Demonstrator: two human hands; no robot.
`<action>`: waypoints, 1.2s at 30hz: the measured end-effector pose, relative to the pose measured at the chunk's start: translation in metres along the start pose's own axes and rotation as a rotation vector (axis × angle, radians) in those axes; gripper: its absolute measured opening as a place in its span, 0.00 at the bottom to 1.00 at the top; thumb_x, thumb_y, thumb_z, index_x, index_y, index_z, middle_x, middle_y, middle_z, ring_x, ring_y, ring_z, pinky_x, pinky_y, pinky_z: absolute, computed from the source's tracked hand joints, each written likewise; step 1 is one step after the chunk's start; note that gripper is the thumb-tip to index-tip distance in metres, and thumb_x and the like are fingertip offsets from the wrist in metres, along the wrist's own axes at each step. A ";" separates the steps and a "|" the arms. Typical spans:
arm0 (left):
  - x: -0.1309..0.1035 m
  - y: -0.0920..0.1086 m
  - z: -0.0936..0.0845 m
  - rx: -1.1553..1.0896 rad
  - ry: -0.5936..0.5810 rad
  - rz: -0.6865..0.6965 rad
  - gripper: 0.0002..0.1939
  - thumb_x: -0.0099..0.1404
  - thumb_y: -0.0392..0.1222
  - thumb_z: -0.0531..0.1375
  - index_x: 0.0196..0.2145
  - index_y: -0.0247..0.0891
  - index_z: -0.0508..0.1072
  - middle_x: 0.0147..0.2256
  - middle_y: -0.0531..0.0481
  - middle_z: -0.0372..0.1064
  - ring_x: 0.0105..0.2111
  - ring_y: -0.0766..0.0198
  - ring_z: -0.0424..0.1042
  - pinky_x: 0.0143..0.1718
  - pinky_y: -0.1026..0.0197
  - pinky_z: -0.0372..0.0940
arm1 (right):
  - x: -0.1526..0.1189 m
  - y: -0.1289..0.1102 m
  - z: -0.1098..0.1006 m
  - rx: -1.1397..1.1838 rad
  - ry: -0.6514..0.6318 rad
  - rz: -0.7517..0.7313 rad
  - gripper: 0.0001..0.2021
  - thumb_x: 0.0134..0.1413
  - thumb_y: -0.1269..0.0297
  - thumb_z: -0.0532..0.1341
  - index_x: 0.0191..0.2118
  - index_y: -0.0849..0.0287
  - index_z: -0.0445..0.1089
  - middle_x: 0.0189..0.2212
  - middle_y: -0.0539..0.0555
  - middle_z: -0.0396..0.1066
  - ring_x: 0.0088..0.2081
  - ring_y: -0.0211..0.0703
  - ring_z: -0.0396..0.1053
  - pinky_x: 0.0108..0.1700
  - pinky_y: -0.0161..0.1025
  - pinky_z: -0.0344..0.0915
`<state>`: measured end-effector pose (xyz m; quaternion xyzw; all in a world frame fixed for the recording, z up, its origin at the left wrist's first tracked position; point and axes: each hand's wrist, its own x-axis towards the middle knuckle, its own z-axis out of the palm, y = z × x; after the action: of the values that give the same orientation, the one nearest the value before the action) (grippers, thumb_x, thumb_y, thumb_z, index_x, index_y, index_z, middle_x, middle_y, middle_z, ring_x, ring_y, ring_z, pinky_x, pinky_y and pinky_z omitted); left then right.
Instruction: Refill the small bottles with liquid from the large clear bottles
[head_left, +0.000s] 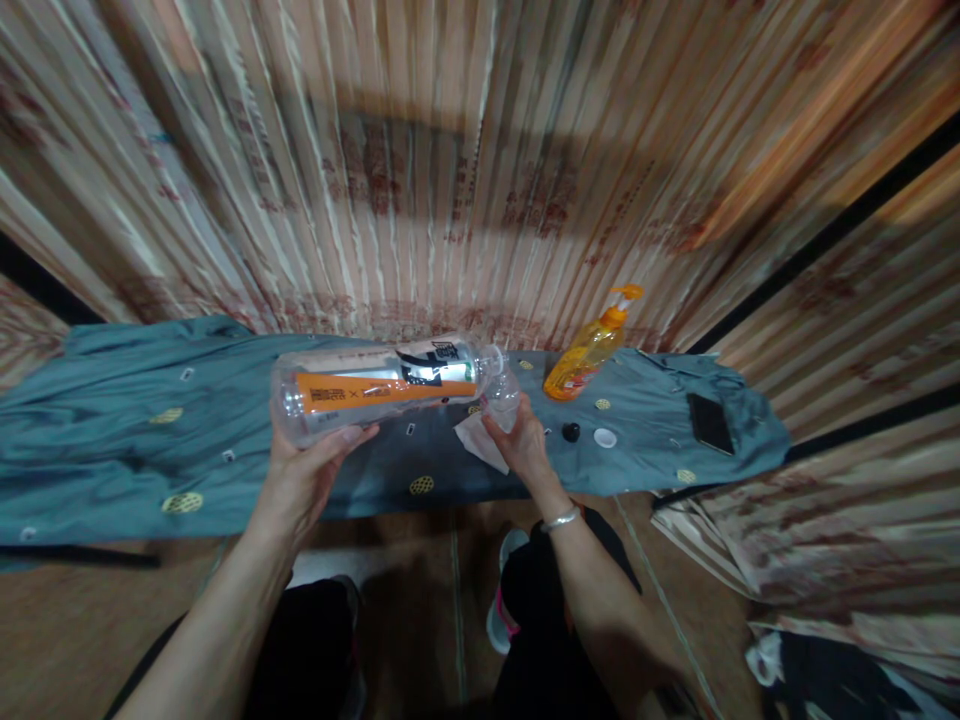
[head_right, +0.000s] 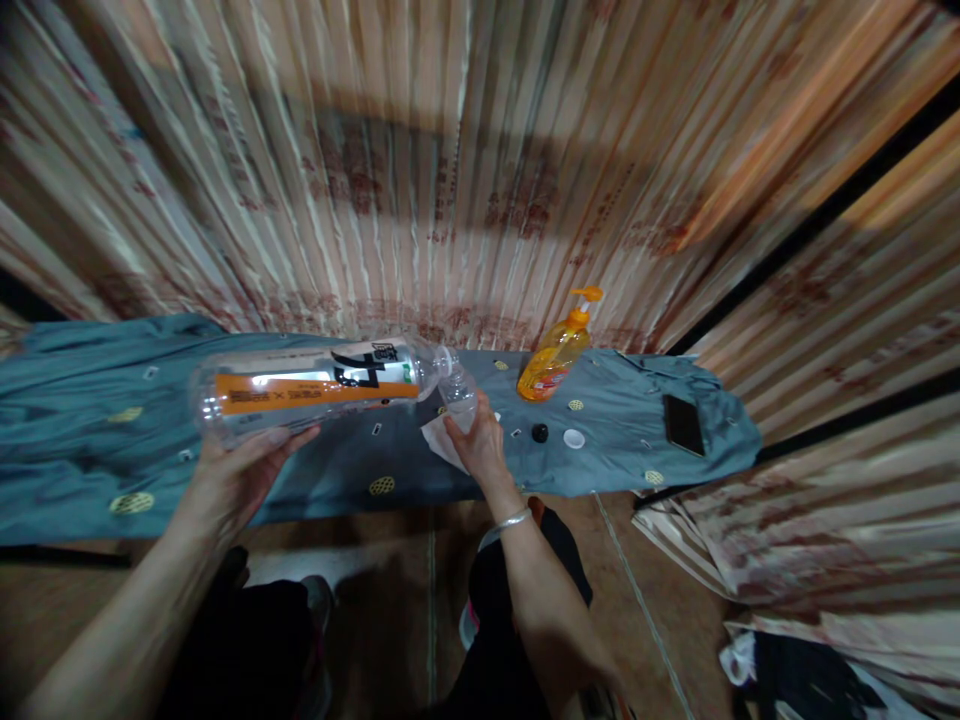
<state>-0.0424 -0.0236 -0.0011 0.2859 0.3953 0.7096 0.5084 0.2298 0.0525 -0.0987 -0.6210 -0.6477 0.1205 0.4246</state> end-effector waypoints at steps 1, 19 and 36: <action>0.000 0.000 0.000 0.007 -0.007 0.004 0.49 0.37 0.33 0.81 0.56 0.48 0.68 0.46 0.54 0.82 0.43 0.56 0.80 0.44 0.49 0.76 | 0.000 0.000 0.000 0.000 0.000 -0.003 0.28 0.54 0.61 0.68 0.59 0.60 0.65 0.45 0.61 0.82 0.46 0.60 0.81 0.46 0.48 0.76; -0.002 0.002 0.002 0.030 0.015 0.027 0.46 0.36 0.33 0.81 0.52 0.47 0.69 0.45 0.54 0.80 0.41 0.57 0.80 0.41 0.53 0.78 | 0.000 0.002 0.000 -0.035 -0.015 -0.029 0.28 0.56 0.58 0.67 0.60 0.61 0.65 0.45 0.63 0.82 0.47 0.59 0.81 0.45 0.47 0.76; -0.006 0.001 0.005 0.046 0.035 0.031 0.51 0.36 0.36 0.81 0.58 0.52 0.68 0.49 0.51 0.78 0.43 0.54 0.79 0.46 0.47 0.75 | -0.001 0.004 0.002 -0.033 -0.010 -0.022 0.29 0.56 0.59 0.66 0.61 0.62 0.64 0.47 0.64 0.81 0.48 0.60 0.81 0.49 0.50 0.76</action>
<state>-0.0372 -0.0284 0.0026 0.2914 0.4159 0.7131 0.4834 0.2311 0.0533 -0.1027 -0.6202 -0.6585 0.1081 0.4125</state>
